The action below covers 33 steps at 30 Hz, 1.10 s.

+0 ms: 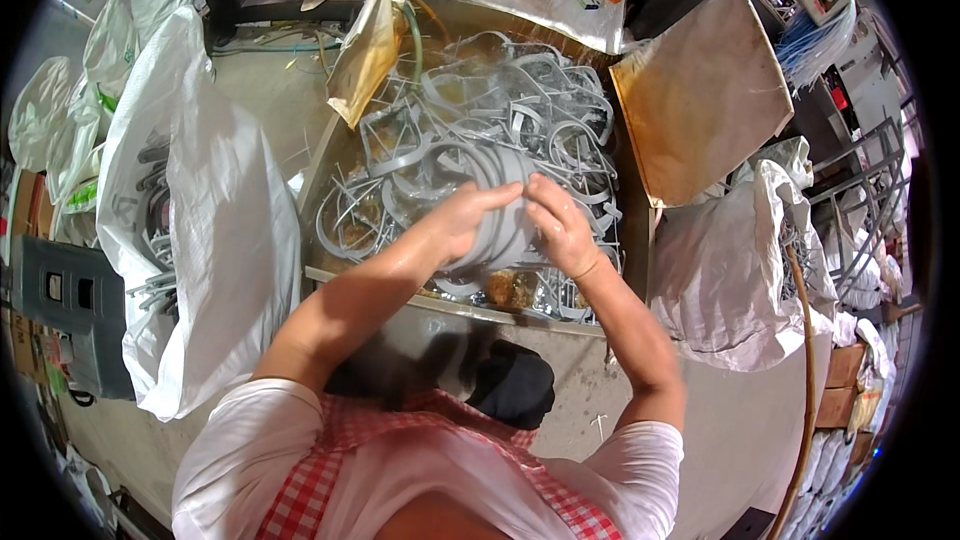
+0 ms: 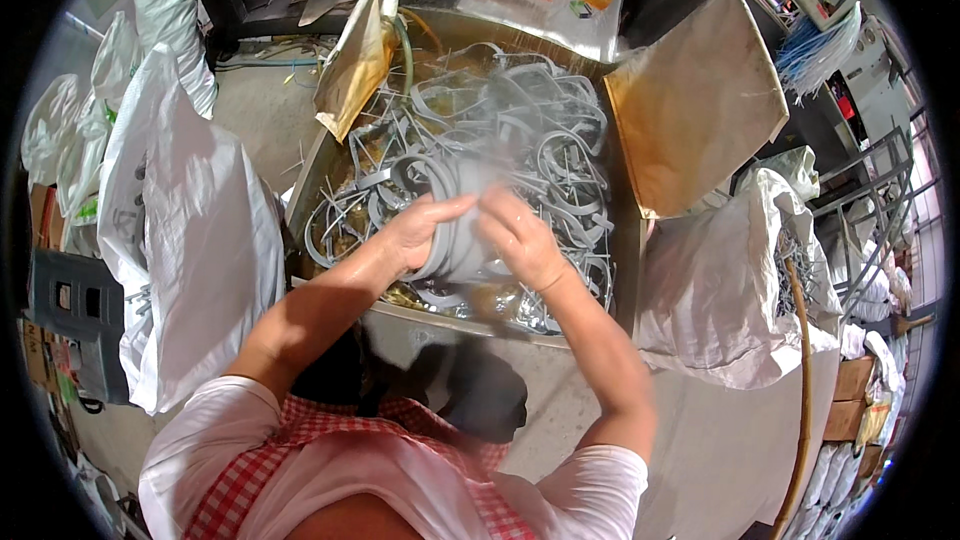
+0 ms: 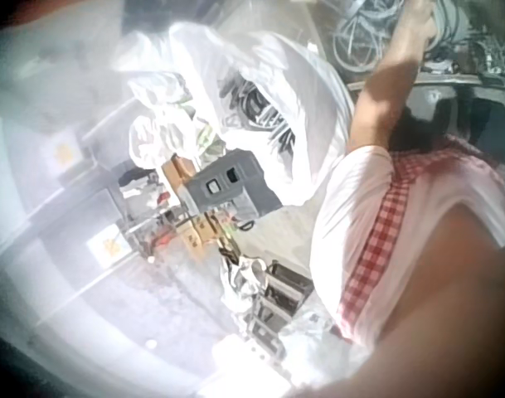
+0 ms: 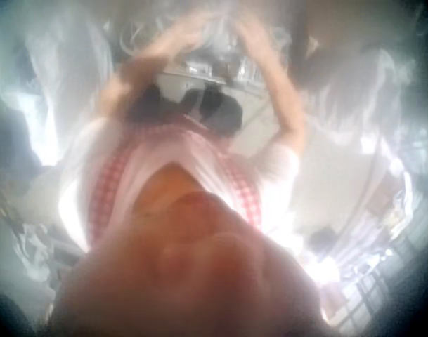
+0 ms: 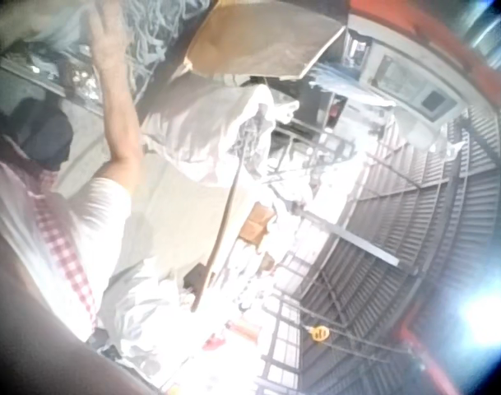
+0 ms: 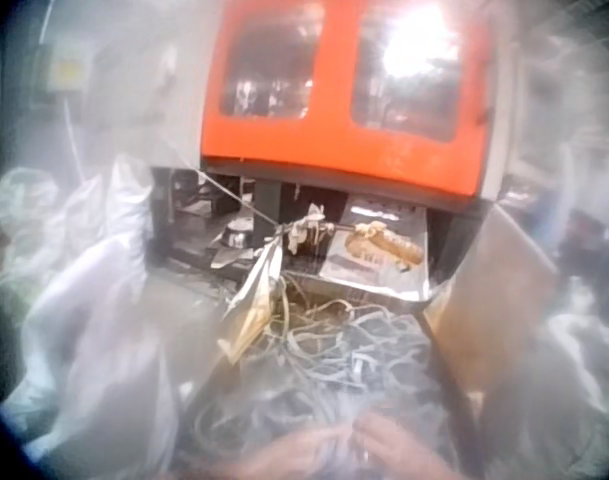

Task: The person cleans plastic parts by hand in a water tank, stirs them with a stick, and places them into a large white bag.

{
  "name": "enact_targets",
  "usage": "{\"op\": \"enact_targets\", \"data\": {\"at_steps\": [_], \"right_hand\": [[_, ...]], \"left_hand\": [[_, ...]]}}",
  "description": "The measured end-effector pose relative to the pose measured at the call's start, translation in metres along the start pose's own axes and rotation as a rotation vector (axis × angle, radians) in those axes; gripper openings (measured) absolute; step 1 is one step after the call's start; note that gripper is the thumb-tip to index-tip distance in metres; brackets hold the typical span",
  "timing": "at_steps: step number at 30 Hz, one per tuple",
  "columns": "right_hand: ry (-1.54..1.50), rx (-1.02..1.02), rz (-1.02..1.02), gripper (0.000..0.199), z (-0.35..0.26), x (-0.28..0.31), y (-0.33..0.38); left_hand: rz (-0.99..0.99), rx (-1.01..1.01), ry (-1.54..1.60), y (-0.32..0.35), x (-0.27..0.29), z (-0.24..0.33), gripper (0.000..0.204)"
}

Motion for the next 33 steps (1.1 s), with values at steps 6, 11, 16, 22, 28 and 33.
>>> {"op": "enact_targets", "data": {"at_steps": [6,11,16,22,28,33], "right_hand": [[0.066,-0.219,-0.140,0.053,0.042,0.018,-0.016],[0.059,-0.243,-0.146,0.067,0.071,-0.012,-0.032],[-0.467,-0.708,-0.382,0.061,0.103,-0.058,-0.001],[-0.771,-0.694,-0.462,0.066,0.095,-0.061,0.006],[-0.776,-0.903,-0.303,0.043,0.109,-0.054,0.018],[-0.457,-1.020,-0.004,0.029,0.135,-0.005,0.021]], "left_hand": [[-0.147,-0.070,-0.128,0.003,0.004,0.013,0.034],[-0.565,0.253,-0.345,0.022,-0.047,-0.035,0.070],[-0.630,0.332,-0.276,0.034,-0.053,-0.024,0.072],[-0.698,0.369,-0.276,0.047,-0.067,-0.019,0.079],[-0.542,0.124,-0.554,0.026,-0.050,0.018,0.069],[0.031,-0.533,-0.864,0.001,-0.005,0.123,0.064]]}}
Point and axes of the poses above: each hand's wrist, its own y-axis away from the middle knuckle, its own x-axis out of the back of the hand, z = x × y, the point moved 10 cm from there along -y, towards the middle knuckle, and after that the axes turned 4 degrees about -y, right-handed, at the moved point
